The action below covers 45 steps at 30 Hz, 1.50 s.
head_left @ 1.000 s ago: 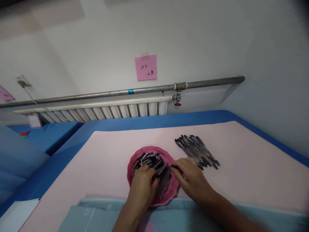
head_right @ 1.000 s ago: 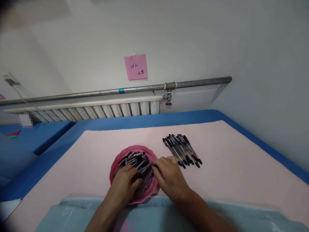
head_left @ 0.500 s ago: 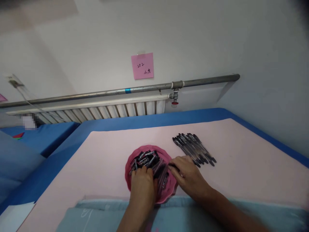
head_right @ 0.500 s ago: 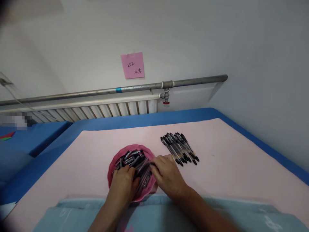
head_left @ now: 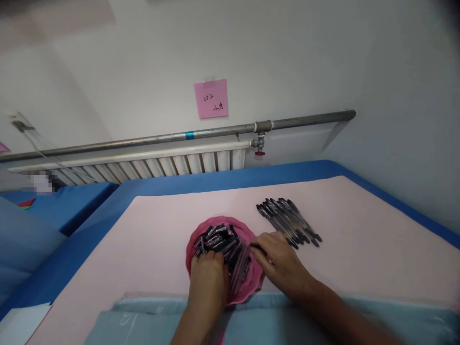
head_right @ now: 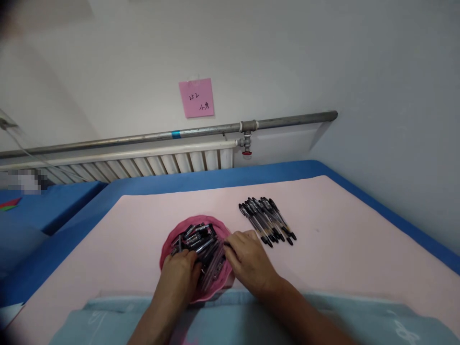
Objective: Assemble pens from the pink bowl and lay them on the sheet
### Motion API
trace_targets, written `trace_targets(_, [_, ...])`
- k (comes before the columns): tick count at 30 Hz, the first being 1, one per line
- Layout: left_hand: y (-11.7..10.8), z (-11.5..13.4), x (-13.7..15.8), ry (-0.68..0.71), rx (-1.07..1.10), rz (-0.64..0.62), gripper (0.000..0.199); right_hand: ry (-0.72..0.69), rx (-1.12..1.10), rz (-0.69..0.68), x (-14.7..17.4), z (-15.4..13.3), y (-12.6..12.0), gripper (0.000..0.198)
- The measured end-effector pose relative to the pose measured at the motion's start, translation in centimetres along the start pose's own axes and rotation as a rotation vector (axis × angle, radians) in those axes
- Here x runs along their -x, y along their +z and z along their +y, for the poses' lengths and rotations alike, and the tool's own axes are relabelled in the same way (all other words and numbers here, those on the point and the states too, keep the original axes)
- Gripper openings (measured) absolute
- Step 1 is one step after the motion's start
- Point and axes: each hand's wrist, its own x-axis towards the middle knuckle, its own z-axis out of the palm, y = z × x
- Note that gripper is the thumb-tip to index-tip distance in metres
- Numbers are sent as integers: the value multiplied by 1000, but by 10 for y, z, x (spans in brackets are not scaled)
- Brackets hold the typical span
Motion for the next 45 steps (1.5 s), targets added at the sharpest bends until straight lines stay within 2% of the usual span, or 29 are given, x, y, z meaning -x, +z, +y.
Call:
trace_targets(9, [-4, -17, -3, -40, 272, 112, 16, 1, 0, -29, 0, 0, -1, 17])
trace_targets(12, [-3, -11, -2, -33, 281, 90, 12, 4, -2, -30, 0, 1, 0, 17])
trace_targets(14, [-2, -5, 0, 22, 291, 56, 10, 1, -6, -26, 0, 1, 0, 17])
trace_targets(17, [2, 5, 3, 86, 269, -5, 10, -6, -9, -14, 1, 2, 1, 18])
trace_targets(20, [5, 12, 5, 77, 203, -41, 14, -8, -1, -11, 1, 1, 1, 18])
trace_targets(26, [2, 12, 5, 38, 131, -89, 19, -3, 6, -18, 1, 2, 1, 18])
trace_targets(32, [2, 16, 5, 78, 55, -97, 25, -5, 5, -12, 1, 1, 1, 17])
trace_targets(36, [0, 16, 5, 58, 77, -131, 24, 5, 5, -22, 0, 0, 0, 18])
trace_targets(40, [-2, 4, 5, -5, 250, -63, 18, 49, -31, 24, -1, 0, -2, 18])
trace_targets(43, [-2, -5, 3, -65, 598, 17, 14, 171, -151, 88, -3, -5, -6, 16])
trace_targets(45, [-2, -8, 2, -73, 871, -10, 14, 260, -310, 49, -4, -11, -8, 15])
